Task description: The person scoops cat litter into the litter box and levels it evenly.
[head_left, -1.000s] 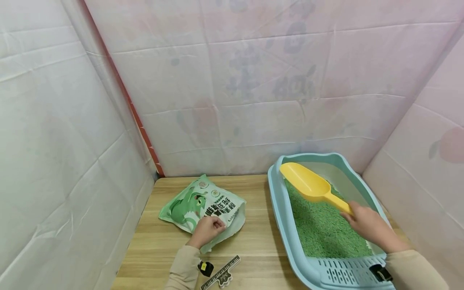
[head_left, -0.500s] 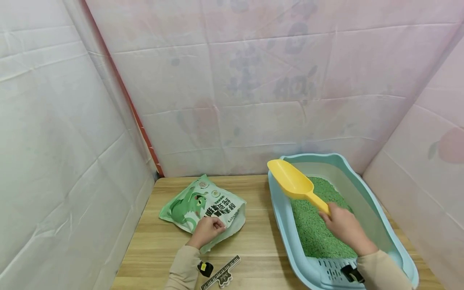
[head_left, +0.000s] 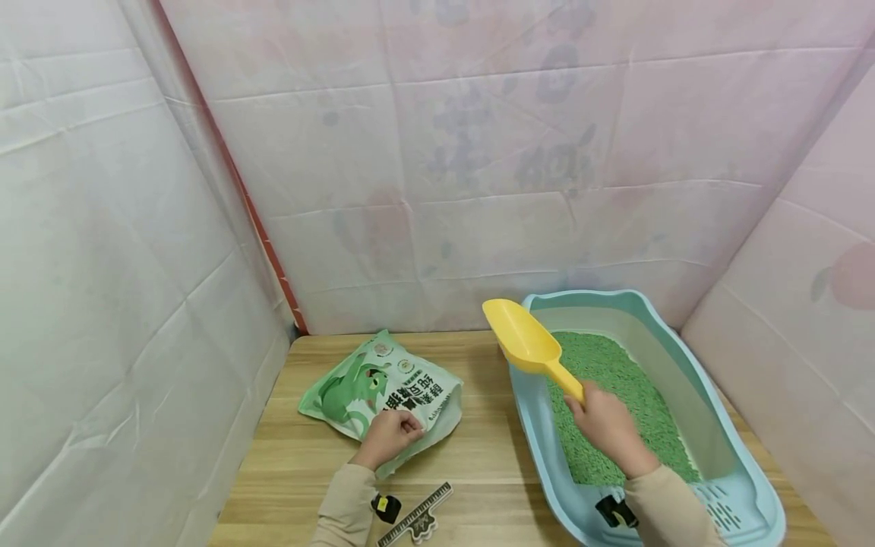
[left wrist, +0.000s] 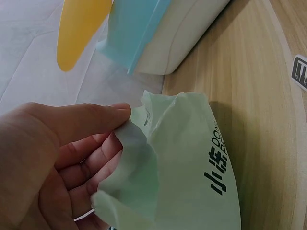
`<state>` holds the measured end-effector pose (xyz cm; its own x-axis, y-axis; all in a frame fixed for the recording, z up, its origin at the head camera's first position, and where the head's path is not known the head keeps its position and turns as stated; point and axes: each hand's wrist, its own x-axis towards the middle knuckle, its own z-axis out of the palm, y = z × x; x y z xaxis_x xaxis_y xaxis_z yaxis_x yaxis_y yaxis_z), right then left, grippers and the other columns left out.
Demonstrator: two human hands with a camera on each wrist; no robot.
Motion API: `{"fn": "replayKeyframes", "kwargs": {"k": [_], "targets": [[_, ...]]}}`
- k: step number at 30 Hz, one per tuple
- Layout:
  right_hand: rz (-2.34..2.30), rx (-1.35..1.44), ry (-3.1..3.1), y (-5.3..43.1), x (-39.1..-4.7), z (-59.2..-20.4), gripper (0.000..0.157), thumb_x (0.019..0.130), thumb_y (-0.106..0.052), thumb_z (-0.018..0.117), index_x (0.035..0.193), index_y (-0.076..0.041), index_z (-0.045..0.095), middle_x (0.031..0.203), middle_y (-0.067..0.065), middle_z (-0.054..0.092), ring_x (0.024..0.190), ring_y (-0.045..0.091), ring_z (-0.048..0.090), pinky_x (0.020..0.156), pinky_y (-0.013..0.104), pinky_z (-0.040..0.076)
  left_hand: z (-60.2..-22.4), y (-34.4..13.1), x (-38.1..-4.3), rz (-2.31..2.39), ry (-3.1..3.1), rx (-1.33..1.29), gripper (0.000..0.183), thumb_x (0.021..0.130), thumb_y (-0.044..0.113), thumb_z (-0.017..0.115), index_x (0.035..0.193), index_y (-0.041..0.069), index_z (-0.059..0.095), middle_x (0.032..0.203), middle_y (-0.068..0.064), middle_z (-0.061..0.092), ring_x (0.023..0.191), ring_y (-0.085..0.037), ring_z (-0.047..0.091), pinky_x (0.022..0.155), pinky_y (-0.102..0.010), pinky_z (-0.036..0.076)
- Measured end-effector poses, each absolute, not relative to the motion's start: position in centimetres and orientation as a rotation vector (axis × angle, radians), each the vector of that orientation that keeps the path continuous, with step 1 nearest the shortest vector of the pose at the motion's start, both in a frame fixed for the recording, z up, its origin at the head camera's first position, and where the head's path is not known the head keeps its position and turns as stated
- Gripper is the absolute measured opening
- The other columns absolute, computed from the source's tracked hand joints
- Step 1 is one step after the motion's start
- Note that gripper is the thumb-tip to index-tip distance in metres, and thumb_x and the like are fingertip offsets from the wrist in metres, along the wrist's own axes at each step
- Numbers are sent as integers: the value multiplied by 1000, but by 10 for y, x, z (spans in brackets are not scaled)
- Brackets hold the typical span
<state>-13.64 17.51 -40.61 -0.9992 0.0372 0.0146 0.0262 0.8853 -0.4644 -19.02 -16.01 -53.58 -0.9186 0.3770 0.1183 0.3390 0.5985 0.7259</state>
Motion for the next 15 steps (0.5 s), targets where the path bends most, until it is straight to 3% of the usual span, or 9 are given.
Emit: {"fn": "replayKeyframes", "kwargs": {"k": [15], "targets": [[793,-151,-2998,128,-154,-413,25,95,-14,53,94,11,54,63,9,48,50,17,45,44,26,36,-535,-161,-191,1225,2752,596,13,83,17,74,74,9,72,69,-2,69,59,5,50,57,-15,42]]}}
